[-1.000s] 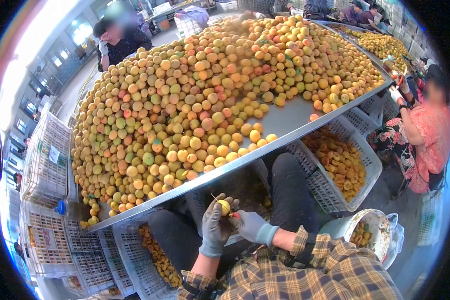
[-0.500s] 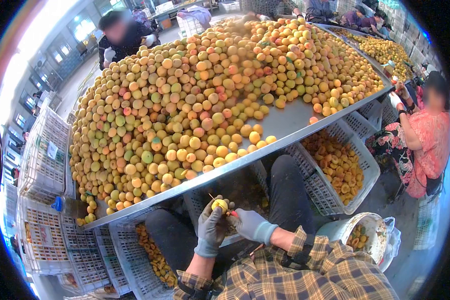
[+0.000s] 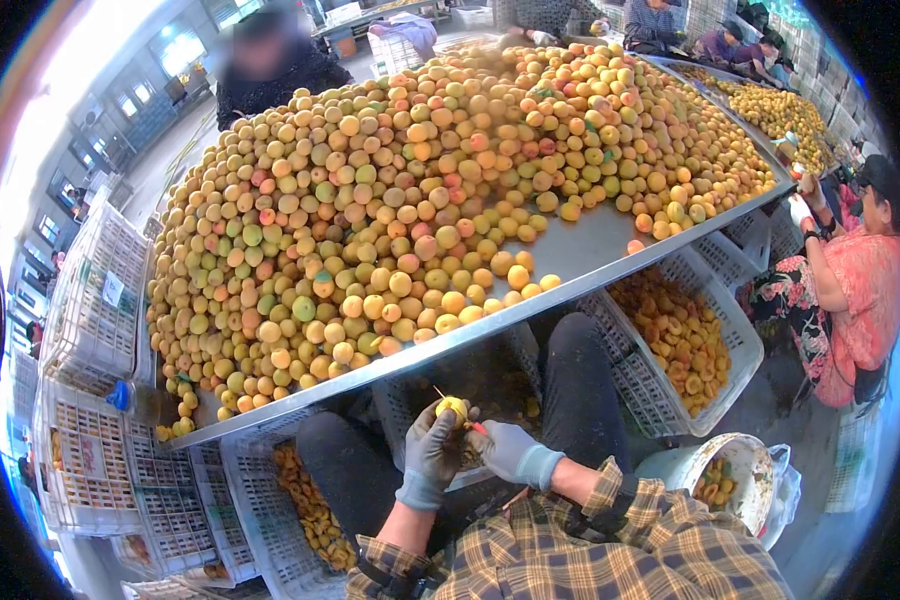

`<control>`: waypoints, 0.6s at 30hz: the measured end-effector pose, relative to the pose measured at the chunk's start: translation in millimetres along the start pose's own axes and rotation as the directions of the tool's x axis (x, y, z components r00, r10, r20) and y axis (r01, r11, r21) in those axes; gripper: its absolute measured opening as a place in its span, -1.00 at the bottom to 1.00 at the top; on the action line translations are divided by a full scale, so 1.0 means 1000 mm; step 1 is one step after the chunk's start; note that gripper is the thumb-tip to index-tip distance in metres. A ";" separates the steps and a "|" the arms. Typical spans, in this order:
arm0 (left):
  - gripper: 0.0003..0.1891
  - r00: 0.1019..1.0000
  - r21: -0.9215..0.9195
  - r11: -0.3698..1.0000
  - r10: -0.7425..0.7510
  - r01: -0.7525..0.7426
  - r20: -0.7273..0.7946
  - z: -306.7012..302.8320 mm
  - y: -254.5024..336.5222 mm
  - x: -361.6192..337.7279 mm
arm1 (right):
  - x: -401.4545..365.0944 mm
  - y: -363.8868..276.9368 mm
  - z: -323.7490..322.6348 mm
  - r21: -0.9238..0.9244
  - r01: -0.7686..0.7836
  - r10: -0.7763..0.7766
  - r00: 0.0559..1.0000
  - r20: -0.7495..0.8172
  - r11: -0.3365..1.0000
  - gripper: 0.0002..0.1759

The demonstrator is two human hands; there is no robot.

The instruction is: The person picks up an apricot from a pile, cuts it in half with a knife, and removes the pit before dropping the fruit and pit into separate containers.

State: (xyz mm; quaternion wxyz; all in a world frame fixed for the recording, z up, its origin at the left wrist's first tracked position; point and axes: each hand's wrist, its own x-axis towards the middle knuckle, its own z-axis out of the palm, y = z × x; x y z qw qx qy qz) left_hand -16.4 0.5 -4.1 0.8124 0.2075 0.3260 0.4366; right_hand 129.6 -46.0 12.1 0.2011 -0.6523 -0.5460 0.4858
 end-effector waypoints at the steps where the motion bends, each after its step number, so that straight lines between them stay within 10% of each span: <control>1: -0.56 1.000 -0.005 1.000 0.005 -0.005 -0.004 0.001 0.003 0.000 | 0.000 -0.002 -0.001 -0.041 0.029 -0.031 0.999 -0.037 0.999 -0.61; 12: -0.54 0.990 -0.166 0.986 0.054 -0.032 0.133 0.004 0.016 -0.006 | 0.005 -0.009 0.004 -0.294 0.174 -0.232 0.957 -0.177 0.940 -0.67; 18: -0.48 0.984 -0.206 0.978 0.061 -0.025 0.170 -0.001 0.021 -0.008 | 0.004 -0.019 0.006 0.085 0.254 -0.247 0.966 -0.079 0.964 -0.68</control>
